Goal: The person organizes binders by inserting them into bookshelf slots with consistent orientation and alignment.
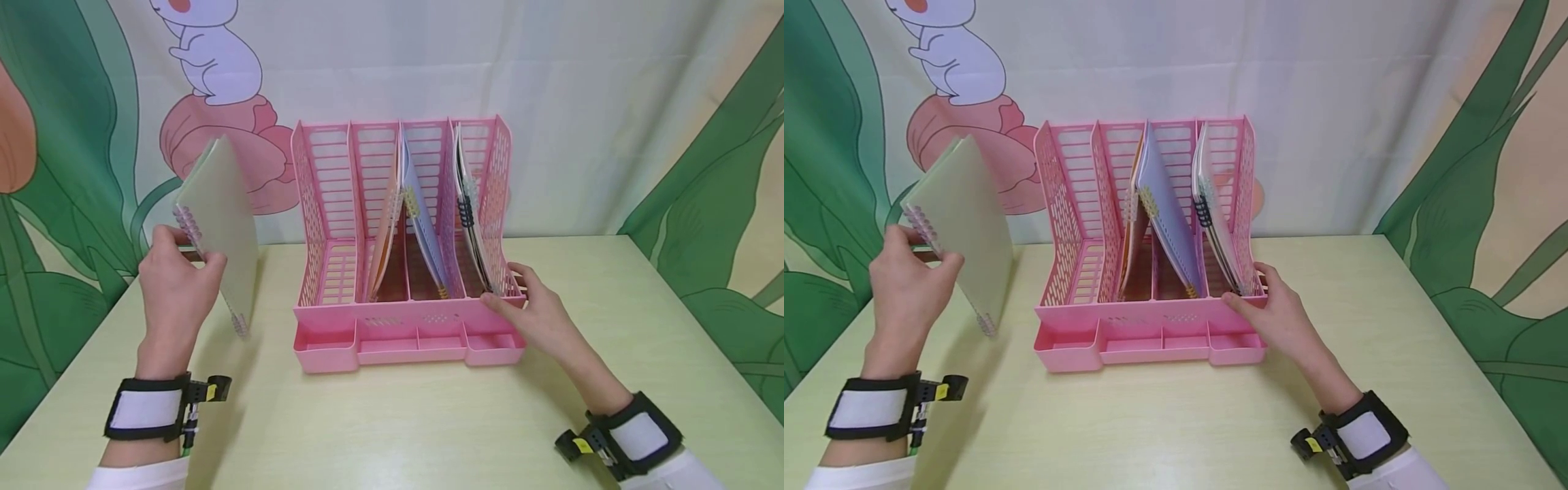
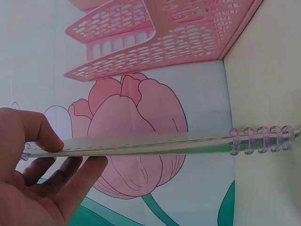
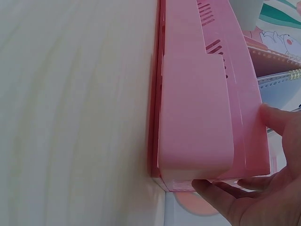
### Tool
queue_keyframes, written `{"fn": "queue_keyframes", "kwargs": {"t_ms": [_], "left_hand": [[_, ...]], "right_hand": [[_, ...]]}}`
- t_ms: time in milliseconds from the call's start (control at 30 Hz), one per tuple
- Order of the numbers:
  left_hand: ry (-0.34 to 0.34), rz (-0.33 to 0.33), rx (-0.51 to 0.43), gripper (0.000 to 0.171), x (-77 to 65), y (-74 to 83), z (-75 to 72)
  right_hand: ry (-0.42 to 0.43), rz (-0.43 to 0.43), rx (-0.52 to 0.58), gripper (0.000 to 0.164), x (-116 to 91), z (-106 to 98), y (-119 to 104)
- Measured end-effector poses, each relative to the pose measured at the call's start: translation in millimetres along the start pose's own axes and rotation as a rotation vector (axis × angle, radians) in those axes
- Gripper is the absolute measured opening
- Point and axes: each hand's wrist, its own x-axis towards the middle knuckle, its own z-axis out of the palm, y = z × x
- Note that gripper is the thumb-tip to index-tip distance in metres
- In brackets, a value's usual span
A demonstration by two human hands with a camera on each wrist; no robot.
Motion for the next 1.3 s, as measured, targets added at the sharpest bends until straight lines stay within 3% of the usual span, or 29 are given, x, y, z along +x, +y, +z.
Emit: {"fn": "queue_keyframes", "kwargs": {"t_ms": [533,1300], "left_hand": [[-0.075,-0.045,0.026,0.044,-0.3,-8.0,0.3],[-0.034,-0.053,0.025,0.037,-5.9,-16.3,1.2]], "right_hand": [[0.003,-0.004,-0.002,0.092,0.8,-0.4,0.9],[0.0,-0.001,-0.017,0.092,-0.9,0.8,-0.8]]}}
